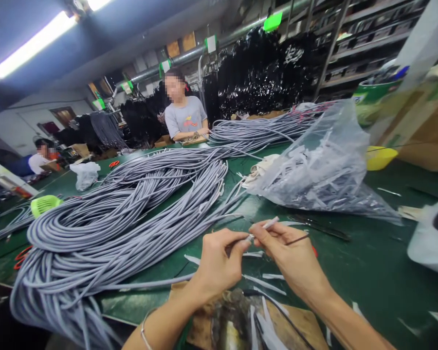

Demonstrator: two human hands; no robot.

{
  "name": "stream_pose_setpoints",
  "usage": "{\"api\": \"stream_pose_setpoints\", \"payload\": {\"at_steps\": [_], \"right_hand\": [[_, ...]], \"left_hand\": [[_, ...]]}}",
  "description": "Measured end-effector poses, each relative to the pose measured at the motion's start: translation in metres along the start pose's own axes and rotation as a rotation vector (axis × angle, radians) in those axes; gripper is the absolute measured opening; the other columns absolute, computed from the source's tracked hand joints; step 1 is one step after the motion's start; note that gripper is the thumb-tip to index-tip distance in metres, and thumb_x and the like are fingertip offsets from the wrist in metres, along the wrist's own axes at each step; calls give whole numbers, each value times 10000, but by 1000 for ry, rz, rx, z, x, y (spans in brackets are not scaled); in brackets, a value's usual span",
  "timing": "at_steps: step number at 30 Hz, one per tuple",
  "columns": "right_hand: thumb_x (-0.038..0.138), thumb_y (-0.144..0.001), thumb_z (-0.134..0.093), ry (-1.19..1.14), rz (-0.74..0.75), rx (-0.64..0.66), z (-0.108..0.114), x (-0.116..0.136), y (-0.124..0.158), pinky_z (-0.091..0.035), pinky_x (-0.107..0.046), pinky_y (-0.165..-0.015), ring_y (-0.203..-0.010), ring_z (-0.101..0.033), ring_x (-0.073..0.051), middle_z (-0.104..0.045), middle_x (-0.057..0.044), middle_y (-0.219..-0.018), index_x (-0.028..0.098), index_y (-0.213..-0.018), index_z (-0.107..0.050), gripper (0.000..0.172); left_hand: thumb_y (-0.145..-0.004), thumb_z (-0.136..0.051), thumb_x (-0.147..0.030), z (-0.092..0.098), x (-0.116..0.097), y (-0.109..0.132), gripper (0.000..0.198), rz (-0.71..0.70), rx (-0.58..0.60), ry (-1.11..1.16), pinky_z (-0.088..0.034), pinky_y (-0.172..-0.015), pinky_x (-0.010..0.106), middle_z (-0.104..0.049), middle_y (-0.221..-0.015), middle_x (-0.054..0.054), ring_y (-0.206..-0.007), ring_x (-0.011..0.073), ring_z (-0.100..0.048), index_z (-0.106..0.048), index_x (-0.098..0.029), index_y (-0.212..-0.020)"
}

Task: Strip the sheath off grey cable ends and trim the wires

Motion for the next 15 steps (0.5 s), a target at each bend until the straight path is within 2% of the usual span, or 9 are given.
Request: {"api": "stream_pose_setpoints", "payload": {"at_steps": [4, 7, 9, 12, 15], "right_hand": [[577, -590, -671, 87, 15, 5, 0, -1, -1, -257, -197, -323, -373, -385, -68, -494, 24, -462, 166, -596, -561, 426], [566, -656, -619, 195, 95, -125, 10, 1, -3, -340, -198, -367, -417, -464, -93, -534, 24, -525, 183, -754, -555, 400], [531, -714, -571, 355, 190, -192, 16, 4, -2, -392, -206, -411, -459, -515, -108, -584, 6, -605, 194, -882, -564, 377], [452, -824, -446, 617, 381, -120, 14, 8, 4, -437, -227, -491, -548, -586, -138, -645, -32, -687, 211, -835, -618, 297], [385, -876, -378, 736, 526, 9, 4, 8, 13, -432, -232, -503, -544, -596, -143, -665, -34, -656, 218, -685, -625, 354]], "left_hand": [[-783, -527, -183, 1, -2, -2, 209, 24, 9, -6, -379, -461, 210, -656, -631, 51, -499, 116, -510, -727, -133, -816], [-760, -542, -170, 2, -1, -4, 207, 67, -14, -4, -388, -469, 205, -659, -653, 52, -524, 120, -527, -731, -135, -838], [-766, -533, -177, 3, 2, -5, 223, 109, -52, 22, -399, -474, 206, -659, -667, 58, -550, 129, -547, -729, -129, -860], [-783, -525, -205, 4, 6, -5, 237, 154, -107, 71, -429, -492, 216, -653, -659, 65, -566, 141, -567, -726, -118, -873], [-791, -526, -217, 5, 8, -5, 238, 174, -134, 139, -460, -513, 220, -671, -704, 78, -581, 146, -592, -722, -116, -878]]}}
Point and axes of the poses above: each hand's wrist, its own y-axis away from the middle knuckle, its own z-axis out of the back of the hand, x = y × z, the point moved 2 cm from there along -y, towards the middle knuckle
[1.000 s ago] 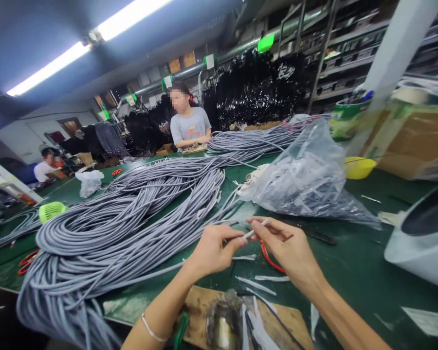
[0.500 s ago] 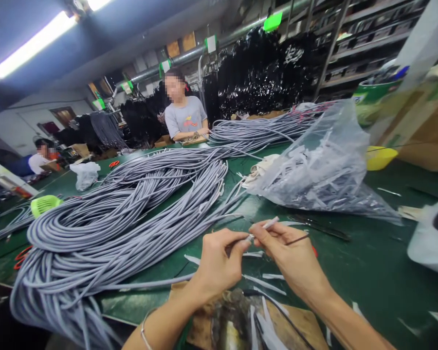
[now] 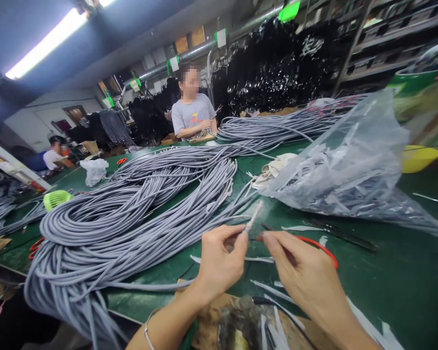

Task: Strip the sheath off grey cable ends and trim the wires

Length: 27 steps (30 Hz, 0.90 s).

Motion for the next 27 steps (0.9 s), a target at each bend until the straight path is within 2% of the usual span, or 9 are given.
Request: {"api": "stream_pose_setpoints", "payload": {"at_steps": [7, 11, 14, 19, 21, 23, 25, 27], "right_hand": [[353, -896, -377, 62, 66, -10, -7, 5, 5, -359, -200, -428, -398, -483, -92, -561, 12, -484, 199, -597, -579, 393], [373, -883, -394, 56, 43, -26, -4, 5, 5, -314, -204, -407, -369, -421, -82, -498, 24, -437, 189, -563, -557, 404], [459, -855, -403, -55, -70, 35, -5, 3, 3, -273, -210, -374, -353, -354, -77, -417, 34, -405, 191, -499, -499, 456], [633, -783, -384, -492, -381, 299, -17, -8, 1, -168, -221, -314, -343, -185, -73, -226, 74, -398, 209, -511, -437, 506], [648, -781, -366, -560, -412, 323, -19, -8, 1, -150, -223, -310, -342, -151, -72, -181, 82, -401, 216, -507, -407, 513], [605, -802, -382, -445, -325, 248, -16, -5, 2, -190, -218, -328, -349, -219, -75, -251, 66, -399, 210, -492, -409, 503], [492, -847, -400, -209, -165, 100, -12, 1, 5, -234, -211, -362, -365, -301, -75, -347, 46, -411, 197, -489, -444, 465], [363, -881, -395, 24, 10, -44, -9, 8, 9, -249, -209, -388, -356, -327, -68, -392, 44, -412, 188, -515, -496, 418]], "left_hand": [[-795, -527, -244, 0, -1, 2, 247, 16, 4, 15, -464, -507, 221, -672, -701, 85, -572, 147, -595, -722, -112, -867], [-793, -526, -239, 0, -3, 3, 247, -12, -4, -35, -458, -496, 224, -661, -688, 81, -553, 140, -573, -718, -104, -869], [-785, -534, -213, 0, -7, 3, 218, -91, -23, -112, -423, -466, 214, -644, -638, 62, -524, 126, -540, -719, -114, -844], [-776, -550, -186, 0, -11, 3, 197, -208, -12, -192, -412, -471, 219, -670, -646, 59, -536, 128, -544, -725, -132, -848], [-776, -550, -185, 0, -11, 3, 200, -217, 12, -193, -402, -460, 217, -672, -640, 63, -529, 127, -543, -733, -134, -838], [-770, -553, -186, -1, -11, 2, 200, -194, 28, -194, -389, -448, 216, -662, -609, 58, -499, 120, -527, -742, -139, -816], [-758, -559, -191, -1, -11, 2, 200, -148, 26, -188, -379, -435, 215, -654, -580, 53, -471, 114, -509, -746, -139, -804], [-742, -564, -197, -1, -10, 1, 203, -102, 32, -157, -368, -417, 211, -651, -560, 51, -451, 110, -496, -748, -131, -797]]}}
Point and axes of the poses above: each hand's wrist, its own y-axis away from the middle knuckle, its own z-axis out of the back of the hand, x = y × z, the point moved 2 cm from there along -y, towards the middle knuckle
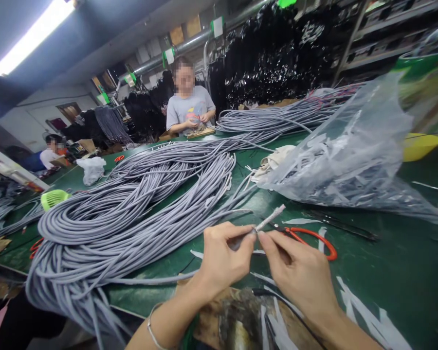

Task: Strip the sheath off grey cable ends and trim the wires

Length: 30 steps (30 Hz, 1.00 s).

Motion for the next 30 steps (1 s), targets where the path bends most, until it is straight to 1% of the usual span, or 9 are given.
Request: {"api": "stream_pose_setpoints", "payload": {"at_steps": [1, 3, 5, 8, 10, 15, 25, 27, 30], "right_hand": [[311, -890, -391, 87, 80, -54, 1, 2, 2, -254, -210, -398, -349, -332, -65, -409, 45, -414, 184, -537, -520, 397], [255, -895, -393, 190, 199, -101, 1, 4, 3, -275, -209, -421, -355, -368, -63, -469, 36, -439, 177, -575, -550, 366], [258, -898, -394, 229, 240, -99, 3, 3, 2, -287, -206, -425, -358, -391, -65, -501, 29, -451, 178, -575, -548, 367], [320, -900, -386, 232, 191, -61, 8, -2, -4, -278, -207, -393, -328, -368, -68, -446, 41, -396, 191, -531, -519, 412], [353, -897, -381, 188, 135, -31, 12, -4, -7, -288, -206, -391, -328, -364, -71, -441, 39, -392, 196, -524, -519, 428], [386, -892, -381, 16, 80, 54, 13, -1, -9, -320, -205, -405, -356, -386, -77, -483, 27, -429, 198, -532, -531, 432], [338, -882, -408, 33, 106, 34, 14, 0, -9, -288, -195, -374, -328, -360, -62, -465, 34, -407, 187, -517, -540, 417], [355, -880, -399, -1, 72, 61, 13, -1, -10, -284, -196, -362, -324, -355, -64, -466, 34, -405, 187, -512, -537, 428], [388, -883, -373, -106, -10, 146, 10, -2, -11, -285, -192, -340, -333, -375, -73, -445, 37, -396, 193, -491, -504, 458]], "left_hand": [[-735, -566, -200, 0, 0, 0, 204, 15, 7, 24, -362, -407, 208, -650, -554, 51, -442, 108, -490, -748, -127, -792], [-724, -574, -204, 1, 1, 0, 199, 26, 6, 68, -358, -400, 204, -651, -551, 50, -434, 106, -487, -748, -124, -777], [-721, -585, -208, 3, 1, -1, 188, 13, -48, 80, -365, -410, 207, -650, -557, 52, -443, 107, -491, -745, -119, -759], [-732, -588, -210, 8, 0, -1, 179, -21, -161, 53, -376, -436, 214, -642, -568, 51, -470, 112, -499, -739, -115, -749], [-738, -590, -209, 10, -2, 0, 170, -47, -187, 28, -380, -445, 217, -632, -563, 42, -475, 112, -499, -737, -124, -753], [-737, -611, -201, 8, -3, 2, 143, -106, -165, 9, -387, -445, 213, -623, -556, 31, -473, 108, -501, -736, -136, -758], [-739, -623, -191, 7, -3, 3, 133, -128, -170, 6, -386, -440, 214, -613, -557, 29, -471, 107, -497, -733, -122, -769], [-738, -626, -188, 6, -3, 3, 128, -136, -163, 3, -392, -446, 218, -614, -561, 29, -477, 111, -504, -733, -127, -773], [-740, -620, -168, 4, -3, 5, 122, -153, -134, -12, -384, -432, 216, -611, -567, 30, -476, 110, -499, -733, -132, -773]]}}
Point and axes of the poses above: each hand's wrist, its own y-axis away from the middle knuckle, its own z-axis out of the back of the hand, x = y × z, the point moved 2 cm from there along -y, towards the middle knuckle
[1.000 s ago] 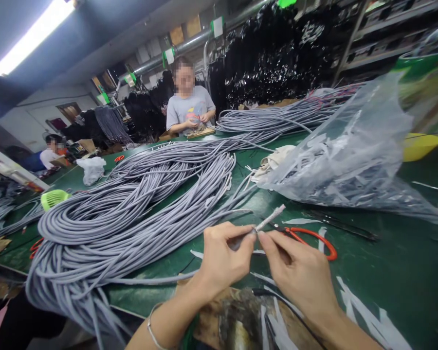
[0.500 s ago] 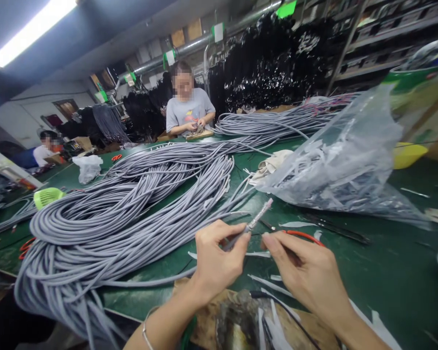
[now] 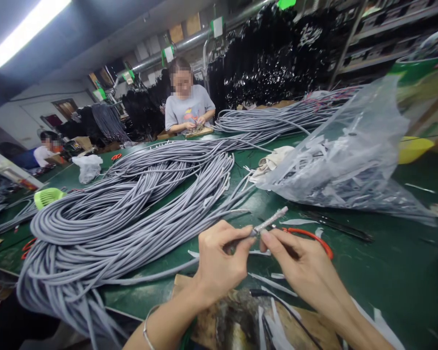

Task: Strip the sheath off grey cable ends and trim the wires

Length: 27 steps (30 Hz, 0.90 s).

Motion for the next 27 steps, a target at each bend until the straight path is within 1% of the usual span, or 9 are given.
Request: {"api": "stream_pose_setpoints", "payload": {"at_steps": [3, 8, 11, 15, 18, 21, 24, 25, 27], "right_hand": [[350, -889, -383, -4, 13, -26, -3, 1, 4, -315, -182, -355, -357, -421, -76, -467, 36, -417, 193, -515, -510, 425], [206, -876, -441, 303, 291, -250, -7, 9, 14, -378, -196, -483, -418, -511, -82, -582, 14, -491, 179, -612, -584, 301], [177, -864, -472, 343, 417, -339, -8, 10, 14, -399, -199, -518, -470, -576, -98, -635, -8, -544, 165, -637, -595, 258], [216, -890, -424, 189, 284, -222, -7, 3, 6, -348, -172, -372, -337, -461, -65, -526, 40, -432, 178, -575, -538, 337], [205, -889, -420, 135, 225, -198, -6, 3, 5, -341, -166, -353, -340, -453, -64, -517, 41, -438, 180, -583, -528, 325], [171, -866, -459, 172, 418, -239, -11, 14, 14, -355, -194, -406, -365, -452, -75, -525, 31, -457, 173, -639, -554, 246], [159, -862, -454, 96, 677, -163, -18, 25, 22, -362, -219, -444, -408, -482, -98, -520, 21, -454, 176, -658, -553, 227], [152, -867, -439, 75, 654, -156, -18, 24, 21, -360, -215, -443, -409, -477, -94, -520, 18, -459, 173, -660, -552, 237], [157, -872, -444, 121, 486, -204, -14, 17, 14, -360, -197, -445, -402, -461, -77, -524, 19, -479, 170, -648, -546, 246]], "left_hand": [[-741, -601, -137, -2, -2, 1, 128, -32, 20, -11, -392, -432, 213, -606, -561, 32, -468, 106, -494, -729, -125, -745], [-720, -590, -123, -2, -2, 0, 140, 49, 46, -7, -422, -447, 210, -638, -581, 44, -501, 122, -545, -729, -139, -715], [-697, -575, -89, -1, -2, -1, 161, 58, 41, -21, -418, -437, 201, -643, -586, 44, -498, 120, -548, -728, -137, -718], [-737, -564, -123, -2, -2, 4, 158, -67, -9, -94, -399, -416, 199, -617, -573, 33, -447, 98, -490, -720, -129, -760], [-769, -537, -140, -6, 1, 7, 183, -129, -17, -148, -383, -403, 203, -598, -568, 29, -425, 94, -467, -719, -136, -776], [-740, -553, -115, -7, 11, 1, 172, -32, 20, -171, -441, -485, 218, -631, -600, 41, -488, 115, -532, -723, -141, -751], [-708, -578, -110, -4, 25, -11, 147, 170, 43, -147, -470, -574, 249, -675, -626, 64, -570, 153, -591, -721, -124, -679], [-719, -572, -130, -3, 27, -13, 154, 234, 46, -92, -467, -571, 246, -683, -634, 66, -576, 157, -597, -722, -115, -686], [-761, -540, -190, -1, 28, -16, 203, 298, 83, 58, -451, -530, 229, -686, -643, 61, -559, 150, -587, -719, -99, -731]]}}
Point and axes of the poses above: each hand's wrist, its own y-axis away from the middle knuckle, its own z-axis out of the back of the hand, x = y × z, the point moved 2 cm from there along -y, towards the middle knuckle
